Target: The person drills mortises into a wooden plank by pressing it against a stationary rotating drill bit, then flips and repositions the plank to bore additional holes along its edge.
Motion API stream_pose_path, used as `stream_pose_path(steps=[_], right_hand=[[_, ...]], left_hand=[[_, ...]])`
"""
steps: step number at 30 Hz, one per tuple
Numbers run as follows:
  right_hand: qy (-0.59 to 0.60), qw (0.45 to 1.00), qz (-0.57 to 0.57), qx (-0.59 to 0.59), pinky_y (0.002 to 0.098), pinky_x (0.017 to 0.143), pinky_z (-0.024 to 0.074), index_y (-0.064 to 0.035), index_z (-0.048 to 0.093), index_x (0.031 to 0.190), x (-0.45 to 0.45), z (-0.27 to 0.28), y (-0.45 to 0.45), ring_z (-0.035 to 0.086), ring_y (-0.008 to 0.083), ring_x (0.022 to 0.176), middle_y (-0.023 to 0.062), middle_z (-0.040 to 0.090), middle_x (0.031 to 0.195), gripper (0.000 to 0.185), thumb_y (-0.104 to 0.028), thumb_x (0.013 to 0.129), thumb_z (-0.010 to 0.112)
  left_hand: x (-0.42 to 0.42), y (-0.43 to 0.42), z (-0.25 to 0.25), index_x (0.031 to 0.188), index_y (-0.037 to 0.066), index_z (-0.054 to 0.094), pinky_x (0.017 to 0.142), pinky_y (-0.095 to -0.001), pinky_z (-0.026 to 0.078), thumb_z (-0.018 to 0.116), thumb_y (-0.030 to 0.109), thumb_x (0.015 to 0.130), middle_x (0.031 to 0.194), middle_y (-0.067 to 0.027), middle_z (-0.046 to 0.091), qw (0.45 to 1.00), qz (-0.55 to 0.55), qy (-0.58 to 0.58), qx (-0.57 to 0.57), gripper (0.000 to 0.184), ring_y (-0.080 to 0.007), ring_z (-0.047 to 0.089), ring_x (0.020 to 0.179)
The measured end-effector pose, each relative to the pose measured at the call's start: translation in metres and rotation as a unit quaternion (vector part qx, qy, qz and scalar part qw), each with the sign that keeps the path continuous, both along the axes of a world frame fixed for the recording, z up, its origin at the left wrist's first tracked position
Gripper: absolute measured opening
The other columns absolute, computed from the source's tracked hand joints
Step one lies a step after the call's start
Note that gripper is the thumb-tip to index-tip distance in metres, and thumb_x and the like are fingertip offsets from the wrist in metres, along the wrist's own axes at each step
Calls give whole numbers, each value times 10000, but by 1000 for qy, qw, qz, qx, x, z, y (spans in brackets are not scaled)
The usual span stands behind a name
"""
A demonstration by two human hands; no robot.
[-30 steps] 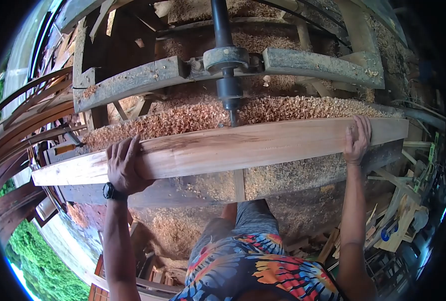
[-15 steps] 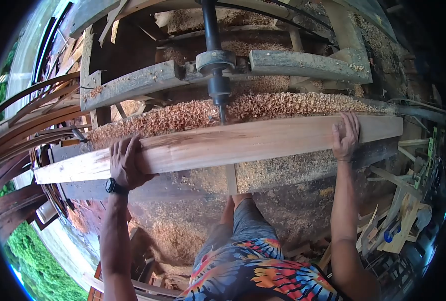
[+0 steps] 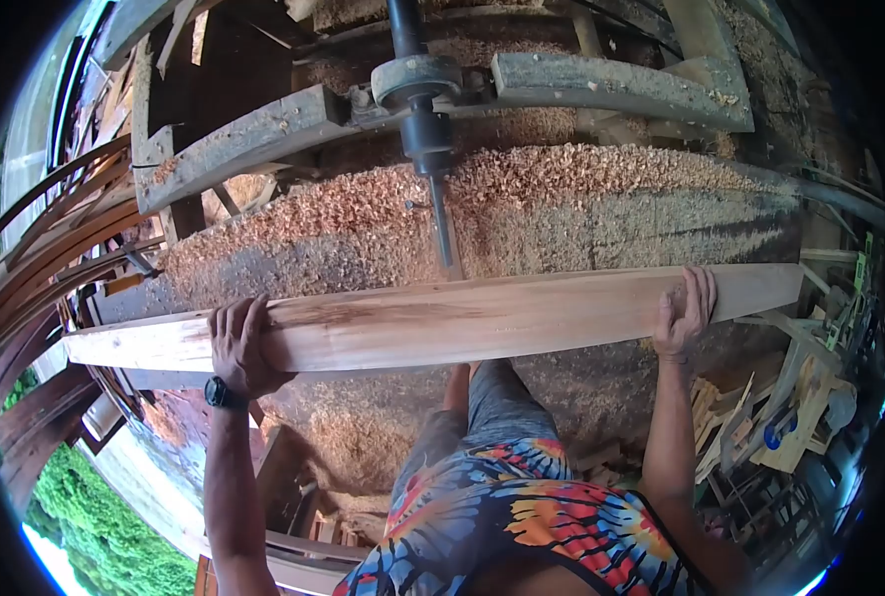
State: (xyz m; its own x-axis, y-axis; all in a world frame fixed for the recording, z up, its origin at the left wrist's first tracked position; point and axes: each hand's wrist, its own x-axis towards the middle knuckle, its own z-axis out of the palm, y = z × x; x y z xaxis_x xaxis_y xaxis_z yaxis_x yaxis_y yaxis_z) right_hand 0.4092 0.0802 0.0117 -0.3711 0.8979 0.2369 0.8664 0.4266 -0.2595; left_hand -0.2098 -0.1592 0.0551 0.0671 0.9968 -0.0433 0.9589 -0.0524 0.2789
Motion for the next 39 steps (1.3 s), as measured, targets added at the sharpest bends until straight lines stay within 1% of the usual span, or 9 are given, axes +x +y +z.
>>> stream_pose_path(steps=[6, 14, 17, 23, 29, 32, 35, 36, 39], right_hand=[[6, 1000, 3, -4, 590, 1164, 383, 71, 641, 1296, -4, 0, 2, 527, 498, 1333, 243, 626, 1342, 570, -374, 939, 614], [-10, 1000, 0, -9, 593, 1166, 384, 70, 630, 1325, -14, 2, 7, 525, 513, 1335, 247, 626, 1346, 581, -369, 945, 617], [-15, 1000, 6, -6, 594, 1167, 385, 72, 627, 1329, -15, 0, 9, 526, 514, 1333, 250, 627, 1343, 577, -362, 948, 614], [-25, 1000, 10, -4, 593, 1169, 386, 72, 626, 1331, -15, 2, 10, 530, 505, 1334, 249, 630, 1340, 569, -347, 946, 609], [-20, 1000, 7, -4, 590, 1168, 385, 66, 630, 1330, -18, 1, 11, 528, 504, 1343, 245, 631, 1347, 558, -336, 943, 615], [-23, 1000, 8, -3, 590, 1165, 386, 64, 633, 1327, -19, 0, 14, 528, 501, 1346, 244, 632, 1347, 548, -328, 946, 615], [-23, 1000, 10, -3, 580, 1171, 385, 62, 635, 1345, -25, 3, 17, 535, 493, 1346, 245, 637, 1362, 522, -302, 972, 609], [-23, 1000, 10, -2, 575, 1175, 383, 61, 635, 1354, -27, 3, 18, 539, 490, 1346, 246, 639, 1369, 511, -290, 984, 605], [-15, 1000, 11, -2, 591, 1161, 388, 62, 640, 1317, -26, -1, 21, 530, 498, 1344, 240, 636, 1345, 525, -313, 952, 608]], left_hand=[[-5, 0, -2, 1480, 38, 514, 1067, -599, 403, 936, 313, 543, 1315, -197, 625, 1000, 4, 6, -4, 1064, -402, 605, 1215], [-15, 4, -2, 1482, 33, 526, 1067, -594, 409, 917, 320, 568, 1323, -197, 627, 1000, 1, 26, -10, 1035, -402, 608, 1210], [-18, 1, -5, 1501, 14, 514, 1077, -611, 402, 924, 330, 529, 1340, -233, 607, 999, 3, 22, -25, 1101, -447, 576, 1215], [-19, 2, -6, 1486, 8, 529, 1080, -607, 406, 921, 312, 512, 1340, -235, 606, 999, 7, 30, -25, 1093, -453, 573, 1217], [-21, 5, -6, 1484, 10, 533, 1082, -601, 407, 916, 291, 504, 1335, -231, 613, 1000, 7, 17, -18, 1090, -451, 570, 1222], [-22, 6, -5, 1497, 37, 512, 1068, -591, 404, 903, 280, 537, 1325, -200, 622, 999, 9, 28, -21, 1065, -403, 606, 1214], [-24, 8, -4, 1490, 9, 528, 1072, -598, 410, 906, 264, 495, 1332, -233, 610, 999, 13, 35, -31, 1095, -449, 569, 1215], [-24, 9, -4, 1491, 10, 528, 1073, -598, 409, 907, 265, 494, 1334, -233, 609, 999, 13, 33, -29, 1097, -449, 569, 1215], [-26, 12, -5, 1491, 14, 530, 1078, -599, 405, 912, 274, 485, 1337, -232, 607, 999, 13, 33, -26, 1107, -449, 568, 1214]])
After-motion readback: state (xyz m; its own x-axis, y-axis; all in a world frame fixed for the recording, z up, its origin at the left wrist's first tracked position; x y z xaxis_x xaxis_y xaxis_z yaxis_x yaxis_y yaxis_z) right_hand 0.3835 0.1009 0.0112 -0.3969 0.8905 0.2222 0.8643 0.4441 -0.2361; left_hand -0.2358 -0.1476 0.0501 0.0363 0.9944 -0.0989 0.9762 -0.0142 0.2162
